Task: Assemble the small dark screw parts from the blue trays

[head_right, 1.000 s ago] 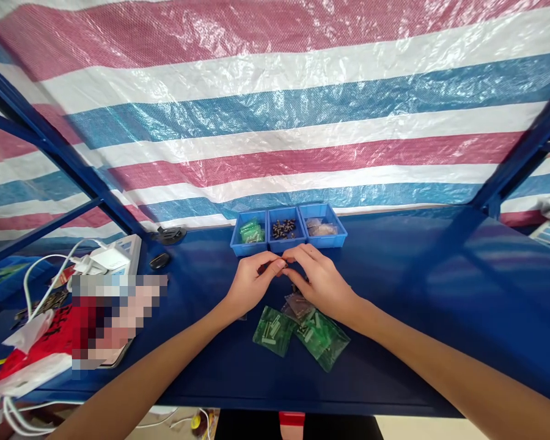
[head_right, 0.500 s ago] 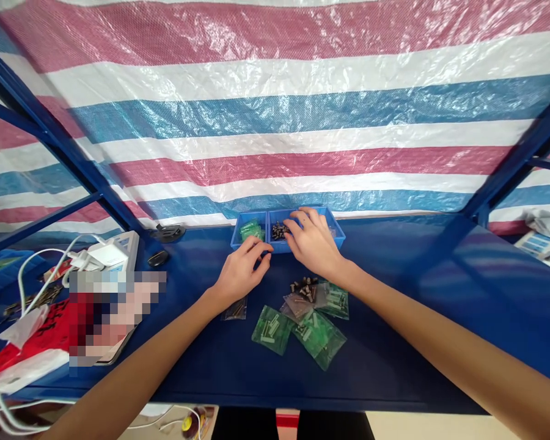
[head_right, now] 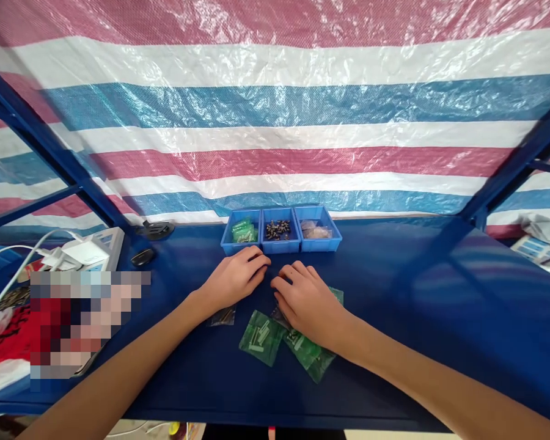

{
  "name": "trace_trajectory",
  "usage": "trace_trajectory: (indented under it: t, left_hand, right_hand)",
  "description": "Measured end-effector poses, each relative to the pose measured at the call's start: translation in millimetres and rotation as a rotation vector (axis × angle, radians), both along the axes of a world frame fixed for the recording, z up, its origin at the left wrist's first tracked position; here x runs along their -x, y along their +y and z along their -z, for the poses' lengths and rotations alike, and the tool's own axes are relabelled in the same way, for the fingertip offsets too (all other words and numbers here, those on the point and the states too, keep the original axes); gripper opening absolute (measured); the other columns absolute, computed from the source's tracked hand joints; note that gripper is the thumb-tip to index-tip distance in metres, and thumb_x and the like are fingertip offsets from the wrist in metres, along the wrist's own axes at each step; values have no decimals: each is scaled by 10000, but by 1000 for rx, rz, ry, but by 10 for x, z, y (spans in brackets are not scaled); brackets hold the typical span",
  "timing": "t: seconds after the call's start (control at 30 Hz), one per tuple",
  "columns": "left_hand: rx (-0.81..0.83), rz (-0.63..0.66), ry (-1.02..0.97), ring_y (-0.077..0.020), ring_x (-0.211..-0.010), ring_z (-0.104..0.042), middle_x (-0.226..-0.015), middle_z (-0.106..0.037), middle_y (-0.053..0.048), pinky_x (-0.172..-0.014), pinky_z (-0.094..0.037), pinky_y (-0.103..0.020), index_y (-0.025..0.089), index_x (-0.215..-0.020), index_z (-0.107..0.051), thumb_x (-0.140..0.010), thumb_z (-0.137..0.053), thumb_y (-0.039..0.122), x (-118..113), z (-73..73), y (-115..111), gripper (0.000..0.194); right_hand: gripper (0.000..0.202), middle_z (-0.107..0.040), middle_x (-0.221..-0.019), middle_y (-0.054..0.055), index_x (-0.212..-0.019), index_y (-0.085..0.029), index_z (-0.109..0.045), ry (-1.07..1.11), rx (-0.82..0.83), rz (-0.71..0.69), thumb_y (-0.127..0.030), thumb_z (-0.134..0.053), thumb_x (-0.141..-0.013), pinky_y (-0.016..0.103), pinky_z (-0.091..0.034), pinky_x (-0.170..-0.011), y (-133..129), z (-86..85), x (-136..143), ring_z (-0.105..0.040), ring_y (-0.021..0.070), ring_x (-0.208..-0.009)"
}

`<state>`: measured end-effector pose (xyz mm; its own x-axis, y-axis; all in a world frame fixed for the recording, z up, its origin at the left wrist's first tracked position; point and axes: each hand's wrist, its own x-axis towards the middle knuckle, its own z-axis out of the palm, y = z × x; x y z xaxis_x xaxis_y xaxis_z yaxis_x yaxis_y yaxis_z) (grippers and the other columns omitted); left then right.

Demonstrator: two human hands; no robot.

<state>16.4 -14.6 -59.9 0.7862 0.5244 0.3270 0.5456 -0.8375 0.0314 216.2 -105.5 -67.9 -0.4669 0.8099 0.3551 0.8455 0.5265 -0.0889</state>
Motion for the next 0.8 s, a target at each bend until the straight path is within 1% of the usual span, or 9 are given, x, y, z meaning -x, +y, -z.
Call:
trace_trajectory:
  t: [0.1, 0.2, 0.27, 0.4, 0.63, 0.8]
  left_hand:
    - [12, 21, 60, -215, -992, -598, -1040, -596, -74, -687, -519, -287, 197, -1099, -633, -1045, -416, 261, -4, 27, -3, 233]
    - [15, 25, 74, -224, -1006, -580, -1027, -591, -79, -704, -520, -290, 199, -1107, -637, -1038, -431, 263, 2, 42, -2, 227]
    - [22, 31, 75, -224, -1001, -577, -1023, -595, -77, -727, -524, -297, 202, -1114, -639, -1035, -438, 260, 4, 45, 2, 223]
    - [41, 33, 84, -226, -987, -583, -1032, -607, -75, -770, -529, -316, 198, -1134, -641, -1026, -450, 236, -5, 45, 5, 222]
    - [83, 34, 83, -221, -981, -598, -1042, -605, -68, -705, -521, -289, 227, -1155, -645, -1019, -454, 211, 3, 23, -1, 235]
    - [95, 12, 65, -216, -974, -612, -1027, -600, -66, -707, -523, -279, 227, -1134, -653, -1007, -472, 202, 2, 10, -14, 222]
  right_hand:
    - [191, -665, -1044, 119, -1017, -185, -676, -60, -46, 64, -176, -486, -998, 401, -383, -734, -74, -23, 46, -541, 278, -942]
    - [197, -677, -1058, 131, -1013, -177, -690, -81, -77, 105, -148, -497, -985, 403, -374, -723, -86, -22, 27, -546, 287, -953]
    - [194, -683, -1027, 120, -1000, -188, -699, -85, -61, 96, -138, -513, -976, 398, -374, -711, -58, 1, -2, -550, 278, -924]
    - [194, -684, -986, 79, -984, -219, -705, -67, 22, 54, -140, -528, -977, 382, -376, -692, 23, 57, -54, -559, 247, -868]
    - [149, -692, -938, 57, -963, -215, -676, -23, 68, 13, -150, -544, -986, 366, -359, -683, 103, 83, -71, -582, 232, -860]
    - [141, -660, -955, 64, -967, -206, -637, 29, 81, -27, -131, -519, -984, 358, -400, -714, 115, 61, -73, -588, 230, -877]
